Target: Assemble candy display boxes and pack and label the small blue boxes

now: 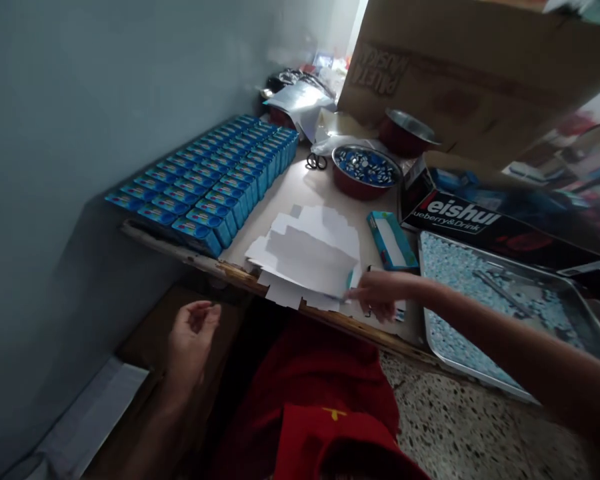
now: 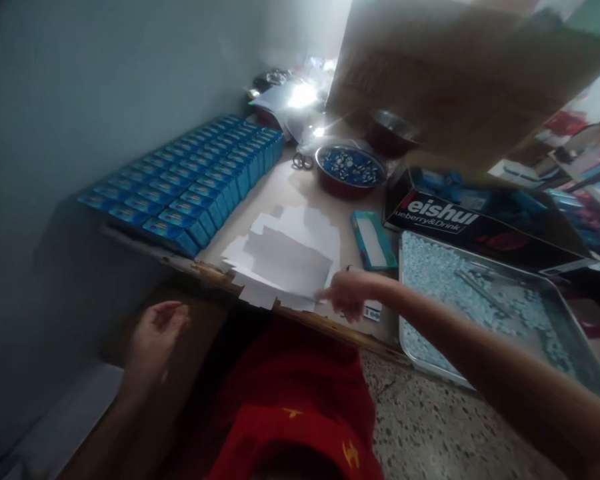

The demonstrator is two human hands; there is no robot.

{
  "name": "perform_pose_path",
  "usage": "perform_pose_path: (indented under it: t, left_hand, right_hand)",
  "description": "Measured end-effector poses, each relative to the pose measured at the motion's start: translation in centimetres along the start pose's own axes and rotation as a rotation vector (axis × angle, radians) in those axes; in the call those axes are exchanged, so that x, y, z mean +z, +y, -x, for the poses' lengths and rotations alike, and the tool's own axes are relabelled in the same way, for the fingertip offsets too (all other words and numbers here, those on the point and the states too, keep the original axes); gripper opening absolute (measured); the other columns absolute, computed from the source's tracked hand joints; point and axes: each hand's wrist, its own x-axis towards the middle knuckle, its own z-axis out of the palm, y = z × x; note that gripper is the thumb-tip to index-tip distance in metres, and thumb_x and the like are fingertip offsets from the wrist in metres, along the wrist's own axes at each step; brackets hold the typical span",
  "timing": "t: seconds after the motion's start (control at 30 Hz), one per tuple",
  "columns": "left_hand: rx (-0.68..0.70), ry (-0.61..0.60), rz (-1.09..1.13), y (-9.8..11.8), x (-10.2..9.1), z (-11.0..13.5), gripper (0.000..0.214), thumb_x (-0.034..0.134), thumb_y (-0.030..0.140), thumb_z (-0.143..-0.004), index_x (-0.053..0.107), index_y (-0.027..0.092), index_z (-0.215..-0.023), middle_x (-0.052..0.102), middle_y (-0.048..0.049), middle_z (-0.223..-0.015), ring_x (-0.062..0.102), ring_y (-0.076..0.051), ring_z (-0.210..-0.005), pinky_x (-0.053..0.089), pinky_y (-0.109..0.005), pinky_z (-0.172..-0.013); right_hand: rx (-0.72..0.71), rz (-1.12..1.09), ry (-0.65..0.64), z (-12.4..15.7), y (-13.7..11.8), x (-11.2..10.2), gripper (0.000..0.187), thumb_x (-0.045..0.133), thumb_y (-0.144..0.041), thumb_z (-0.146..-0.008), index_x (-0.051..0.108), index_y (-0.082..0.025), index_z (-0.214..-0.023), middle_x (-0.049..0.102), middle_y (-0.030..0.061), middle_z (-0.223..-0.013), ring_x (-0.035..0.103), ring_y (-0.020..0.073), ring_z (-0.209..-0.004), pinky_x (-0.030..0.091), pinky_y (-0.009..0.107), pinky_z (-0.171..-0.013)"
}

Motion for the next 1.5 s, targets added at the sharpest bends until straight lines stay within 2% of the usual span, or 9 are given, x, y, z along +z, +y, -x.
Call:
perform_pose_path:
  t: [0.07,0.23,0.33,0.47,0.63,0.83,1.07,1.23,1.5]
  left_hand:
    - [0.001,-0.035,0.061,0.6,3.0,0.4,0.06,0.077,0.061,-0.072,0.057,0.02,-0.112,0.063,-0.0034,-0.098,0.065,-0.018,-0.082,0.054,-0.03,-0.072]
    - [0.05,-0.134,0.01,4.8,11.7,-2.3,0.067,0.078,0.062,-0.071,0.056,0.017,-0.115,0.065,-0.0115,-0.107,0.067,-0.022,-0.09,0.054,-0.033,-0.075]
    - [0.017,-0.178,-0.071,6.6,15.4,-4.4,0.051,0.08,0.046,-0.069,0.06,0.017,-0.105,0.069,-0.012,-0.102,0.067,-0.026,-0.097,0.051,-0.036,-0.084]
    - [-0.023,-0.153,0.063,7.0,17.4,-5.2,0.031,0.056,0.025,-0.075,0.062,0.021,-0.105,0.07,-0.0059,-0.099,0.066,-0.024,-0.089,0.05,-0.033,-0.076]
    - [0.073,-0.223,-0.116,7.8,17.1,-4.5,0.034,0.053,0.023,-0.069,0.071,0.022,-0.097,0.07,-0.0037,-0.097,0.063,-0.025,-0.097,0.047,-0.033,-0.082]
    - [-0.002,-0.438,-0.069,7.5,17.2,-1.8,0.024,0.058,0.037,-0.08,0.068,0.02,-0.093,0.069,-0.003,-0.089,0.062,-0.022,-0.083,0.047,-0.031,-0.071]
    - [0.354,-0.388,-0.087,5.3,17.9,-0.8,0.02,0.063,0.038,-0.087,0.064,0.021,-0.098,0.065,-0.0054,-0.106,0.061,-0.022,-0.101,0.049,-0.033,-0.09]
    - [0.34,-0.432,0.22,5.5,17.4,-0.5,0.043,0.068,0.031,-0.087,0.046,0.028,-0.124,0.068,-0.0024,-0.108,0.066,-0.018,-0.098,0.051,-0.033,-0.09]
    - [0.178,-0.498,0.112,6.9,17.8,-0.2,0.027,0.056,0.045,-0.094,0.06,0.021,-0.106,0.072,-0.0055,-0.098,0.07,-0.022,-0.099,0.052,-0.036,-0.09]
  right_hand:
    - [-0.153,-0.016,0.088,1.7,0.0,0.3,0.069,0.051,-0.081,-0.084,0.069,-0.015,-0.078,0.068,0.0065,-0.061,0.059,0.0142,-0.049,0.047,0.026,-0.052]
    - [-0.22,0.15,0.988,-3.2,-4.9,-4.2,0.049,0.069,-0.064,-0.082,0.07,-0.017,-0.096,0.073,0.0132,-0.096,0.066,0.0221,-0.083,0.046,0.028,-0.068]
    - [-0.297,0.108,0.855,-8.7,-7.0,-5.5,0.031,0.076,-0.036,-0.079,0.07,-0.014,-0.101,0.072,0.013,-0.109,0.065,0.024,-0.095,0.046,0.027,-0.075]
    - [-0.415,-0.111,0.744,-11.5,-5.9,-3.4,0.03,0.06,-0.017,-0.081,0.068,-0.017,-0.11,0.073,0.0036,-0.101,0.066,0.0189,-0.087,0.047,0.024,-0.073]
    - [-0.495,-0.369,0.926,-9.5,-3.3,1.5,0.042,0.051,-0.016,-0.082,0.065,-0.021,-0.121,0.073,0.0007,-0.098,0.066,0.0197,-0.087,0.049,0.027,-0.077]
    - [-0.382,0.047,0.954,-7.3,-2.8,5.4,0.041,0.046,-0.016,-0.092,0.066,-0.023,-0.127,0.076,0.0071,-0.107,0.069,0.0229,-0.093,0.044,0.03,-0.082]
    - [-0.378,0.055,0.873,-8.0,-1.9,4.2,0.027,0.046,-0.024,-0.098,0.07,-0.023,-0.11,0.073,0.0068,-0.107,0.067,0.0205,-0.094,0.04,0.027,-0.077]
    - [-0.239,0.008,0.896,-8.4,-2.8,4.0,0.025,0.053,-0.02,-0.09,0.06,-0.016,-0.114,0.073,0.0104,-0.097,0.065,0.0232,-0.088,0.038,0.029,-0.072]
    - [-0.324,-0.142,0.899,-7.1,-2.6,4.8,0.055,0.059,-0.028,-0.082,0.046,-0.014,-0.134,0.07,0.0084,-0.095,0.062,0.0225,-0.082,0.04,0.029,-0.072]
